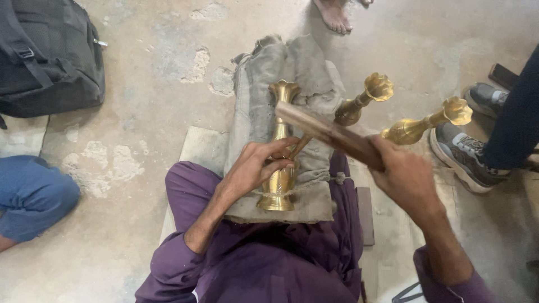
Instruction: The person sits on the floor holding a brass vase against a cloth-covered sandbag and uses a small punch and a wooden mallet to repeatedly strike the vase's surface, chasing decorative patterns into the metal. The person rotates the vase and repositions the punch to work different areas of the body and neck.
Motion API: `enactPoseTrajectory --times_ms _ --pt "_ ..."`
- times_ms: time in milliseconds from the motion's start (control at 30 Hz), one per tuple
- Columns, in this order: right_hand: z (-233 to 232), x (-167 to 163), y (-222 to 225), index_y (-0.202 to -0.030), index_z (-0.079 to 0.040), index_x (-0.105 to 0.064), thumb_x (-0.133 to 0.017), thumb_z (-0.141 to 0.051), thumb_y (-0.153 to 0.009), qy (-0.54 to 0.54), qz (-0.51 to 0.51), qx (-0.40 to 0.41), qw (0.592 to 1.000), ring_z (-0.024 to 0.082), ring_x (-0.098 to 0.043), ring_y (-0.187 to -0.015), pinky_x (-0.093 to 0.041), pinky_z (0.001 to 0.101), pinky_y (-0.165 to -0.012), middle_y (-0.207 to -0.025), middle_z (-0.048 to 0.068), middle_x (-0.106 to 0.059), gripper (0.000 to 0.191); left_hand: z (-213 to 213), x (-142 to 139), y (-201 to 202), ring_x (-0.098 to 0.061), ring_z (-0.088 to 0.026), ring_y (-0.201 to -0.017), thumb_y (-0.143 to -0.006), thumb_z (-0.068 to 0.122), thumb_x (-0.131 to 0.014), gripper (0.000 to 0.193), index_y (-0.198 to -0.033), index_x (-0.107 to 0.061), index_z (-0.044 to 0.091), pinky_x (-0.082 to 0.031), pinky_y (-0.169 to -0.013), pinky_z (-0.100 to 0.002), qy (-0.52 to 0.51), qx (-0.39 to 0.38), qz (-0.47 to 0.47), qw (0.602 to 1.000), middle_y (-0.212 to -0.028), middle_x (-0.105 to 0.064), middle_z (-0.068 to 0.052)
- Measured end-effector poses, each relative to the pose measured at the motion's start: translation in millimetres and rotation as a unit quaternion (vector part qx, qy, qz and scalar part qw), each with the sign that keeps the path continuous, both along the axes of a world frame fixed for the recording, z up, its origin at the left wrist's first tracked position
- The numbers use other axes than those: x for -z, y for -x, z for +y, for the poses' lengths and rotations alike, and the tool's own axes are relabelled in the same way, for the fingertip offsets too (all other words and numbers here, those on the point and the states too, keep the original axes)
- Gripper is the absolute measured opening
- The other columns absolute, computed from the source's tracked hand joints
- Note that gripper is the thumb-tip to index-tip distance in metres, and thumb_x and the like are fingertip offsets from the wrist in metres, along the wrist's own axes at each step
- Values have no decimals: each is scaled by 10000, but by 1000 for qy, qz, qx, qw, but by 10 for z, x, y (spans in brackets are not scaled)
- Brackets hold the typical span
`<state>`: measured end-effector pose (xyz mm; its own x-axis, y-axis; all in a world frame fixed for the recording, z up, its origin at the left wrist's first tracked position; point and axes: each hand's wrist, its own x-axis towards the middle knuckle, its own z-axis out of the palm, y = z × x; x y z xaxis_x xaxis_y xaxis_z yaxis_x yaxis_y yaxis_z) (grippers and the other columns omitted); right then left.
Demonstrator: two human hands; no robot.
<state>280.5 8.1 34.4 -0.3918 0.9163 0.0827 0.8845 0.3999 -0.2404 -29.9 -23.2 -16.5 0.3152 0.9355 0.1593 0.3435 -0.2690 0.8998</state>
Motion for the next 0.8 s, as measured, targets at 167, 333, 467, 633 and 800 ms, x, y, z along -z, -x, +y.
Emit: enactPoseTrajectory --times_ms 167,333,467,633,800 --pt "-14 42 1 -1142 -43 -569 -791 -237 -896 32 215 43 975 296 -754 -800 -580 434 -698 -893 164 -727 385 -30 -1 22 -790 -262 -1019 -912 149 -746 522 -1410 -596 111 -629 -820 -398 -26 6 -11 1000 -1095 -789 -149" --pt "-57 38 -51 -1267 -56 -644 -803 -159 -842 -26 61 10 998 336 -749 -825 -586 451 -701 -971 200 -749 465 -29 8 31 -788 -271 -1031 -922 156 -749 527 -1422 -588 115 -628 -823 -404 -29 13 -6 999 -1107 -786 -153" --pt "-64 43 -43 -1280 -11 -600 -802 -160 -850 61 158 -4 986 315 -757 -881 -602 433 -732 -985 212 -733 498 -37 19 35 -794 -266 -1020 -916 162 -750 545 -1433 -578 126 -632 -808 -406 4 9 -10 1000 -1096 -786 -151" --pt "-46 48 -14 -1245 -32 -602 -800 -174 -879 -1 142 44 989 296 -758 -838 -595 448 -698 -991 169 -748 440 -22 53 33 -794 -254 -1036 -910 172 -756 561 -1441 -576 145 -637 -827 -406 3 14 -12 1000 -1089 -798 -135" --pt "-49 67 -62 -1279 -112 -651 -787 -171 -868 30 -9 20 999 272 -764 -774 -622 424 -686 -996 130 -775 437 -34 61 48 -793 -251 -1032 -919 197 -753 544 -1434 -588 135 -634 -840 -413 -9 19 3 1000 -1103 -797 -132"
